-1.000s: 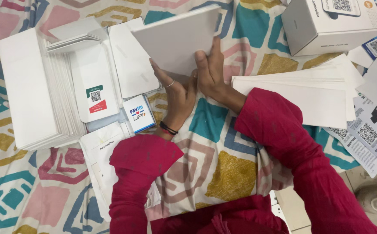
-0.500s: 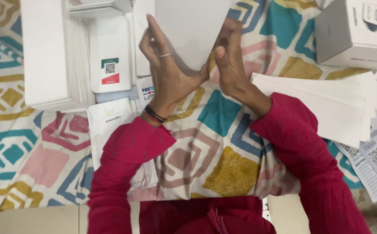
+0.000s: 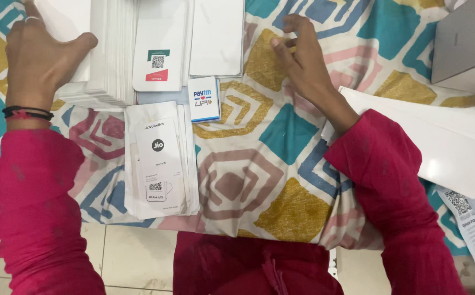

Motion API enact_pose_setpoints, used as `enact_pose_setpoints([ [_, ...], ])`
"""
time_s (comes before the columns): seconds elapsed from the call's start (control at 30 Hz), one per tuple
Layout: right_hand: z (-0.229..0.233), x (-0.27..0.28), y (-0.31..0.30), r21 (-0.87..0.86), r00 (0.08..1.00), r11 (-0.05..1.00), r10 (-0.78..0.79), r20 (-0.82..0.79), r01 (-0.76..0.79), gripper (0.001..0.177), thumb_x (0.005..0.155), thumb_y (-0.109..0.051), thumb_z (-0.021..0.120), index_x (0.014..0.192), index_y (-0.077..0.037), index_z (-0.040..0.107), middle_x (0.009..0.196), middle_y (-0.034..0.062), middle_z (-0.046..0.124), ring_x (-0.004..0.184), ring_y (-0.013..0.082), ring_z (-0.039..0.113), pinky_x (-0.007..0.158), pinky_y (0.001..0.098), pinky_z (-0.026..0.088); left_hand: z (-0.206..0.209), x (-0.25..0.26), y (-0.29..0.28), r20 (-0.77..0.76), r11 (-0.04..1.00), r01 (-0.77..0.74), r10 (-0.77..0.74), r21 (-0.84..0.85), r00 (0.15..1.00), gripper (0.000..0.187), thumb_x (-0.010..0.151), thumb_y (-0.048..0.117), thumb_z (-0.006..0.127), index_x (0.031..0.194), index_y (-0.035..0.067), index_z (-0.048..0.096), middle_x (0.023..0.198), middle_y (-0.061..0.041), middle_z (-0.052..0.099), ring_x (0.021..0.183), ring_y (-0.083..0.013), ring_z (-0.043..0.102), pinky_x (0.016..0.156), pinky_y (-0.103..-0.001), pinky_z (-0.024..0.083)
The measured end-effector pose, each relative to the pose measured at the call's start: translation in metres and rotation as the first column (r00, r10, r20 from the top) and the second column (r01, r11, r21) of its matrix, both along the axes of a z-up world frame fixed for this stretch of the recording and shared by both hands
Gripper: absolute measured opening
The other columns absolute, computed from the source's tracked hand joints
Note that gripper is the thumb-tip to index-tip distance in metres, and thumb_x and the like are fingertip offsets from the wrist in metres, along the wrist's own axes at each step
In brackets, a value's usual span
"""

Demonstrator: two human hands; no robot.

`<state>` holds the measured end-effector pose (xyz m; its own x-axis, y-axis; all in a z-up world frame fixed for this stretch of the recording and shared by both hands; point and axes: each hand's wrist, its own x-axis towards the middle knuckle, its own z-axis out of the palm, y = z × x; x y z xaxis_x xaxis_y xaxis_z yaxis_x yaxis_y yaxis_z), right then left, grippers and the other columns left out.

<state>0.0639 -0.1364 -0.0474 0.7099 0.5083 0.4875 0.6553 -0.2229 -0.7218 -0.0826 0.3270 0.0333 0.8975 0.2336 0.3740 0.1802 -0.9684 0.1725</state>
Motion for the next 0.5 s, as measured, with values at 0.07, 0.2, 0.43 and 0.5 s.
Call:
enact_pose_setpoints([
  [0.07, -0.007, -0.004, 0.001, -0.167, 0.996, 0.982, -0.084, 0.036, 0.089, 0.047, 0.116, -0.032, 0.058, 0.144, 0.002, 0.042, 0.137, 0.0240, 0.047, 0.127, 0.0377, 0.052, 0.107, 0.0454, 0.050, -0.010, 0.003, 0.010, -0.085, 0.996, -0.043, 0.050, 0.084, 0.995, 0.079, 0.093, 0.051, 0.080, 0.114, -0.024, 0.062, 0.107, -0.042, 0.063, 0.099, -0.0524, 0.064, 0.092, -0.054, 0.053],
  [0.2, -0.012, -0.008, 0.001, -0.303, 0.991, 0.948, -0.063, 0.115, 0.095, 0.050, 0.109, -0.031, 0.062, 0.141, 0.003, 0.049, 0.138, 0.0269, 0.046, 0.127, 0.0445, 0.047, 0.110, 0.0499, 0.042, -0.031, 0.004, 0.021, -0.125, 0.995, -0.094, 0.088, -0.042, 0.988, 0.086, 0.090, 0.051, 0.075, 0.121, -0.027, 0.058, 0.114, -0.042, 0.063, 0.108, -0.0524, 0.063, 0.097, -0.053, 0.051],
  [0.43, -0.008, -0.011, 0.004, -0.328, 0.990, 0.940, -0.050, 0.130, 0.090, 0.053, 0.109, -0.034, 0.062, 0.143, 0.005, 0.049, 0.136, 0.0259, 0.048, 0.127, 0.0437, 0.048, 0.110, 0.0502, 0.042, -0.050, 0.008, 0.035, -0.073, 0.997, -0.060, 0.056, -0.058, 0.996, 0.096, 0.084, 0.043, 0.071, 0.137, -0.033, 0.046, 0.124, -0.045, 0.058, 0.116, -0.0531, 0.059, 0.102, -0.050, 0.049],
  [0.5, -0.009, -0.011, 0.004, -0.328, 0.990, 0.940, -0.052, 0.129, 0.092, 0.053, 0.110, -0.034, 0.062, 0.143, 0.005, 0.049, 0.137, 0.0264, 0.048, 0.127, 0.0435, 0.048, 0.110, 0.0498, 0.042, -0.053, 0.010, 0.036, -0.073, 0.997, -0.054, 0.050, -0.060, 0.996, 0.096, 0.083, 0.042, 0.071, 0.137, -0.033, 0.045, 0.126, -0.045, 0.057, 0.118, -0.0529, 0.059, 0.103, -0.050, 0.048],
])
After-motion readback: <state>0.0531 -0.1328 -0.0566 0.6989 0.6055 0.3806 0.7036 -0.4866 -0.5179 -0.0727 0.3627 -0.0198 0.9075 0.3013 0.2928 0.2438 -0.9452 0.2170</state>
